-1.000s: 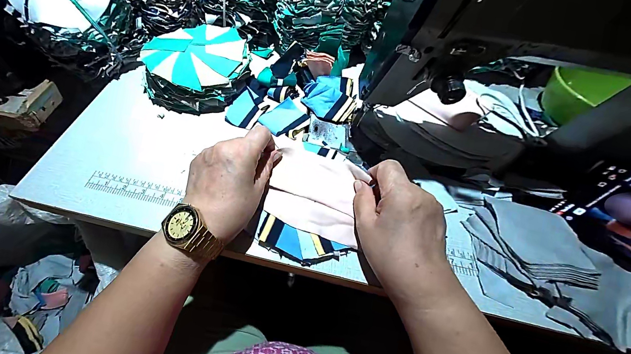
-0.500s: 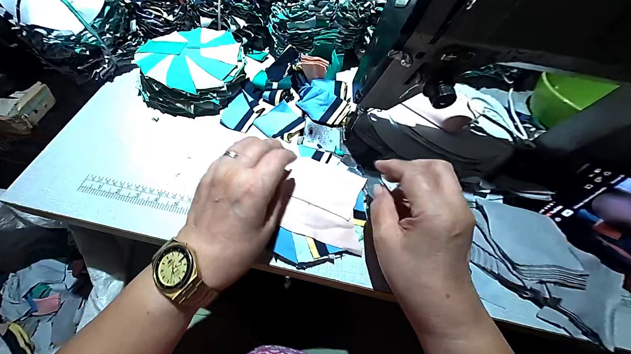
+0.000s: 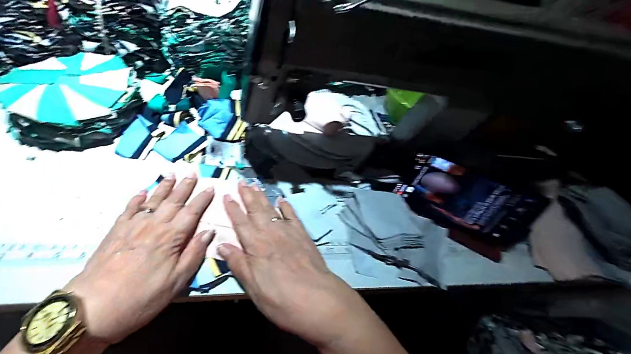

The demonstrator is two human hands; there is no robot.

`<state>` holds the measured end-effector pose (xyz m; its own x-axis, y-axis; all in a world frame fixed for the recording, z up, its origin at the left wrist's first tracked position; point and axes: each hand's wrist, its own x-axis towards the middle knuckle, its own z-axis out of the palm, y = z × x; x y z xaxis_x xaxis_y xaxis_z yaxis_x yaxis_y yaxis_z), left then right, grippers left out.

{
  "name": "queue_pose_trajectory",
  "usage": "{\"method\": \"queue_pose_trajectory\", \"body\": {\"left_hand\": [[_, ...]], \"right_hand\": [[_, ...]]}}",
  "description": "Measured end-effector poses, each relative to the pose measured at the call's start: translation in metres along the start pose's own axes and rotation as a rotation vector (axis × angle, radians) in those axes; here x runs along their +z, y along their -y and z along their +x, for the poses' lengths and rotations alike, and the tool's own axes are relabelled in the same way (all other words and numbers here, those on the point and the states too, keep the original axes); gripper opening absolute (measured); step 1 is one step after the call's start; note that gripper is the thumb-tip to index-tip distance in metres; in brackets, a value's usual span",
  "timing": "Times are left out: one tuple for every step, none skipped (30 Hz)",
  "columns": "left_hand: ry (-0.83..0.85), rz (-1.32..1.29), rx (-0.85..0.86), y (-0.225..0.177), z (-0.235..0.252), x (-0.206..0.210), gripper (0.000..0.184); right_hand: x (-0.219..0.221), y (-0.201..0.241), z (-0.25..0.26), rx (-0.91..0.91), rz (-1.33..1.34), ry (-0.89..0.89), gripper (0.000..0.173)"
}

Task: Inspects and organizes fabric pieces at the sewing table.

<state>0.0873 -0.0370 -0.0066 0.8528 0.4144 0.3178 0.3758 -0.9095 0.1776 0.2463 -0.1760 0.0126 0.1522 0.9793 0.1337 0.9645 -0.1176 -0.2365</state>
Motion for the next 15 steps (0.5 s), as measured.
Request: {"method": "queue_pose_trajectory", "body": {"left_hand": [[-0.01, -0.003, 0.006, 0.002, -0.001, -0.001, 0.064], [-0.04, -0.011, 0.008, 0.005, -0.003, -0.001, 0.063], [-0.087, -0.025, 0.004, 0.006, -0.005, -0.003, 0.062], [-0.14, -0.049, -0.008, 0.007, -0.008, -0.006, 0.06], [-0.183, -0.078, -0.029, 0.007, -0.011, -0.011, 0.059], [-0.218, -0.113, -0.049, 0.007, -0.014, -0.019, 0.059], [-0.247, -0.15, -0.062, 0.008, -0.019, -0.027, 0.059], [-0.267, -0.192, -0.068, 0.01, -0.024, -0.035, 0.058], [-0.279, -0.238, -0.073, 0.012, -0.031, -0.042, 0.057], [-0.286, -0.272, -0.072, 0.012, -0.039, -0.049, 0.054], [-0.277, -0.296, -0.072, 0.011, -0.047, -0.056, 0.049], [-0.228, -0.318, -0.078, 0.009, -0.057, -0.062, 0.044], [-0.149, -0.375, -0.082, 0.006, -0.066, -0.066, 0.041], [-0.041, -0.476, -0.09, 0.003, -0.075, -0.067, 0.041], [0.074, -0.597, -0.106, 0.001, -0.084, -0.064, 0.04]], "right_hand": [[-0.005, 0.002, 0.002, 0.009, 0.006, 0.021, 0.062], [-0.009, 0.004, 0.004, 0.013, 0.014, 0.009, 0.062], [-0.011, 0.007, 0.008, 0.007, 0.026, -0.034, 0.06], [-0.011, 0.009, 0.012, -0.016, 0.038, -0.104, 0.057], [-0.012, 0.011, 0.017, -0.047, 0.055, -0.162, 0.053], [-0.013, 0.014, 0.023, -0.085, 0.07, -0.198, 0.051], [-0.011, 0.016, 0.028, -0.125, 0.09, -0.214, 0.05], [-0.009, 0.017, 0.034, -0.16, 0.115, -0.202, 0.049], [-0.004, 0.018, 0.039, -0.183, 0.137, -0.168, 0.05], [0.0, 0.018, 0.042, -0.189, 0.152, -0.099, 0.052], [0.004, 0.018, 0.045, -0.187, 0.157, -0.018, 0.053], [0.007, 0.018, 0.047, -0.188, 0.156, 0.041, 0.055], [0.008, 0.018, 0.048, -0.187, 0.153, 0.076, 0.056], [0.008, 0.017, 0.049, -0.186, 0.155, 0.09, 0.056], [0.009, 0.016, 0.048, -0.189, 0.16, 0.08, 0.055]]}}
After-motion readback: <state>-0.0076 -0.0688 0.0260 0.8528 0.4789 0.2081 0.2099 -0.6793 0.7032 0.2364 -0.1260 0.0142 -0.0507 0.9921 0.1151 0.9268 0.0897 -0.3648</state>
